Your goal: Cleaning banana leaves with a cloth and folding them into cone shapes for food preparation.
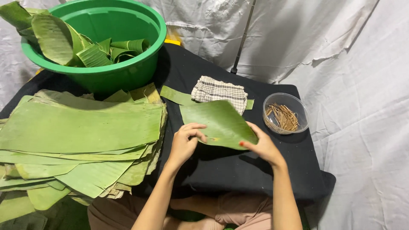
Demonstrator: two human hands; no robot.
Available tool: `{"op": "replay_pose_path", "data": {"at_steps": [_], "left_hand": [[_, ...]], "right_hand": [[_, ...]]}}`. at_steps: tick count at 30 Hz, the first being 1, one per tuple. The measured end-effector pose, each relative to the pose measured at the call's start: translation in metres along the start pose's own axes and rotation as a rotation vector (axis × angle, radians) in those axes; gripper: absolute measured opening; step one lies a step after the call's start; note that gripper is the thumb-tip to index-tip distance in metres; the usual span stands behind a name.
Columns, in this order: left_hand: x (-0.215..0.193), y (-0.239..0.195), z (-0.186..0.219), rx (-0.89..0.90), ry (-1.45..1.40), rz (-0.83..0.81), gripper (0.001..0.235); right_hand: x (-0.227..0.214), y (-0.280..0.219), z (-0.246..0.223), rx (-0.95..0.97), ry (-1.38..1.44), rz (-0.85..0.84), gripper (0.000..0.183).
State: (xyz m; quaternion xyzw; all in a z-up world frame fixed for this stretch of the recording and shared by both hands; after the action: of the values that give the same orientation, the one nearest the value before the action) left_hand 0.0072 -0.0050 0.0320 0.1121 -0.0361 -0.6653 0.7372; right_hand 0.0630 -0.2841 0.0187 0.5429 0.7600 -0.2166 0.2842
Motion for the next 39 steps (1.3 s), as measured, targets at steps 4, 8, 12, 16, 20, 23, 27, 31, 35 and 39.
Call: {"op": "replay_pose_path", "data": {"at_steps": [4, 8, 12, 16, 20, 23, 27, 31, 35, 39], "left_hand": [[-0.009, -0.002, -0.013, -0.11, -0.046, 0.087, 0.044], [-0.011, -0.004, -0.021, -0.171, -0.046, 0.162, 0.031], [-0.007, -0.008, -0.027, 0.021, 0.068, 0.148, 0.05], [-0.009, -0.019, -0.028, 0.07, -0.024, 0.186, 0.051], [-0.013, -0.029, -0.038, -0.045, 0.041, 0.042, 0.054], [-0.016, -0.032, -0.029, -0.056, 0.164, -0.024, 0.05], [-0.016, -0.04, -0.021, 0.03, 0.074, 0.058, 0.041], [-0.063, -0.052, 0.062, 0.146, 0.007, 0.112, 0.042], [-0.146, -0.061, 0.094, 0.152, 0.091, 0.303, 0.043], [-0.258, -0.066, 0.064, 0.13, 0.317, 0.515, 0.044]], "right_hand": [[0.011, 0.019, 0.055, 0.191, 0.331, 0.085, 0.046], [0.007, 0.012, 0.043, 0.252, 0.021, 0.179, 0.034], [0.004, 0.01, 0.041, 0.119, 0.193, 0.154, 0.046], [-0.009, 0.005, 0.06, 0.004, 0.317, 0.149, 0.047], [-0.003, -0.003, 0.062, 0.109, -0.056, 0.03, 0.039], [-0.003, -0.011, 0.035, 0.205, -0.465, -0.012, 0.028], [-0.006, -0.031, -0.046, 0.34, -0.548, 0.133, 0.021], [0.031, -0.019, -0.096, 0.057, -0.237, 0.196, 0.015], [0.093, 0.007, -0.17, -0.047, -0.058, 0.087, 0.019], [0.145, 0.023, -0.223, -0.124, -0.144, 0.091, 0.019]]}}
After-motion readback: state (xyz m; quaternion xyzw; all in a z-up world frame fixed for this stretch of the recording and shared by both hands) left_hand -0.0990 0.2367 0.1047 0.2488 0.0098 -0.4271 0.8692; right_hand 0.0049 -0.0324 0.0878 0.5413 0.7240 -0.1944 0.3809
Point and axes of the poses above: each hand's wrist, its own y-axis towards the middle knuckle, its own x-axis out of the palm, z = x × y, the point moved 2 cm from there along y, towards the middle knuckle, and after that the axes turned 14 degrees about -y, right-handed, at the moved point
